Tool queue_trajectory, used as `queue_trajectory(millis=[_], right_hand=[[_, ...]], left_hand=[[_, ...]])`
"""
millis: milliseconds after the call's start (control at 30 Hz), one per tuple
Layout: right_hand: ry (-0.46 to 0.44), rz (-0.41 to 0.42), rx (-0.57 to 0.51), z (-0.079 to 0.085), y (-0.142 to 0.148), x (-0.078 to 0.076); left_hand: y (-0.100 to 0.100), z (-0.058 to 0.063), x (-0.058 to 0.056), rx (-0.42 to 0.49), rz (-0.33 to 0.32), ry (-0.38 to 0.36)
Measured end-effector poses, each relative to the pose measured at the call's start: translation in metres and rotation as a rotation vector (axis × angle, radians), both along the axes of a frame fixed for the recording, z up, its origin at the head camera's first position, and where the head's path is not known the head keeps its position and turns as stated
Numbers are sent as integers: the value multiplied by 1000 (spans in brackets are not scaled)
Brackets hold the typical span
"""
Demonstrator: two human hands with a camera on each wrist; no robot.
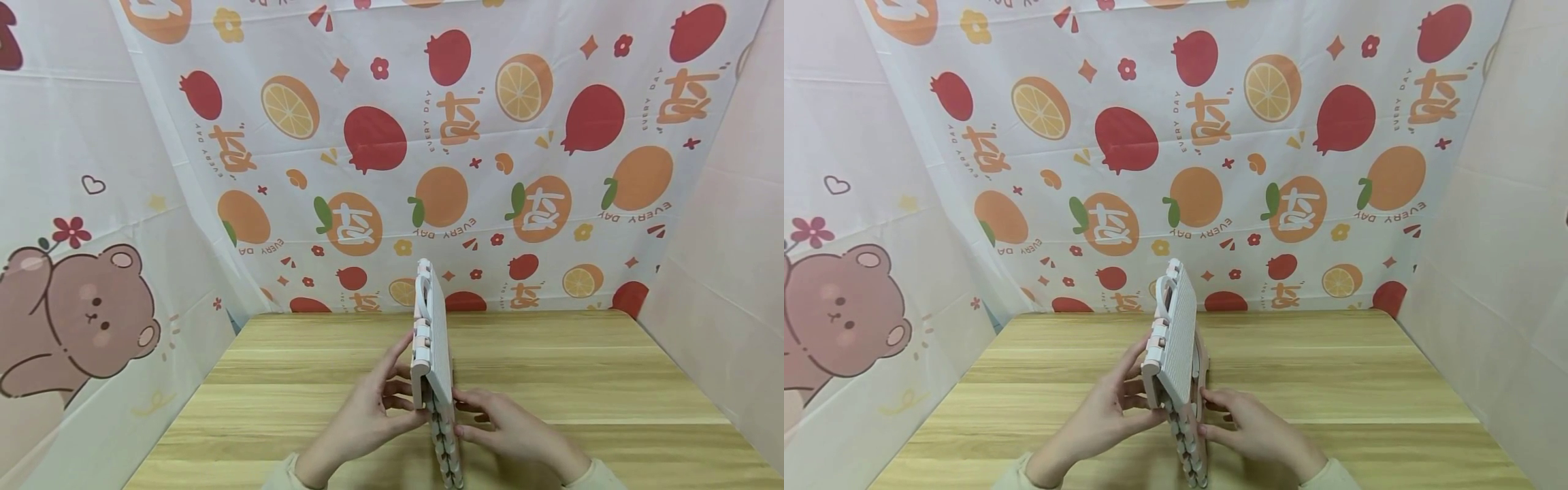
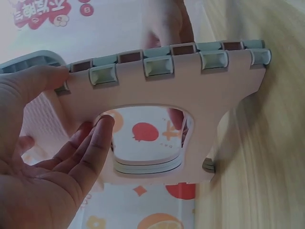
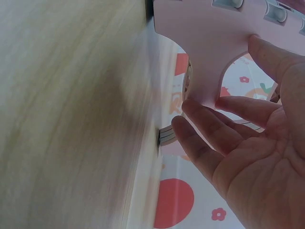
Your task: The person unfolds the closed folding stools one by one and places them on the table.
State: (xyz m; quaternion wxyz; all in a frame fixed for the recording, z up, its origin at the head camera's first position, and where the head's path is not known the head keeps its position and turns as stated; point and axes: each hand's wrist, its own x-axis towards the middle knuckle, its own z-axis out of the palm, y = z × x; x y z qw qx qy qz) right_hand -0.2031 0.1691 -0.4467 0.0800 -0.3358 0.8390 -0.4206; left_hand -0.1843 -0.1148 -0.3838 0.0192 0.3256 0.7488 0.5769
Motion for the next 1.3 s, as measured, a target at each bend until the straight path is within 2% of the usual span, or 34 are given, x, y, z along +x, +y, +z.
queue_trajectory(millis=[200, 467, 533, 700, 800, 1000, 1133, 1300], right_hand=[[42, -5, 19, -2, 0, -1], [48, -6, 32, -2, -1, -2], [40, -10, 38, -2, -1, -2], [45, -22, 52, -1, -1, -1], [77, -32, 59, 2, -1, 1], [204, -48, 105, 9, -1, 4], [271, 4, 123, 14, -1, 8], [236, 51, 110, 18, -6, 13]], left_hand=[[5, -3, 2, 20, 5, -39], [13, -9, 3, 108, 1, -226], [14, -11, 3, 122, -6, -252], [15, -14, 1, 111, -7, -235], [16, -15, 0, 97, 0, -231], [17, -16, 1, 12, 29, -248], [18, -16, 2, -1, 27, -268], [18, -16, 2, -11, 33, -257]])
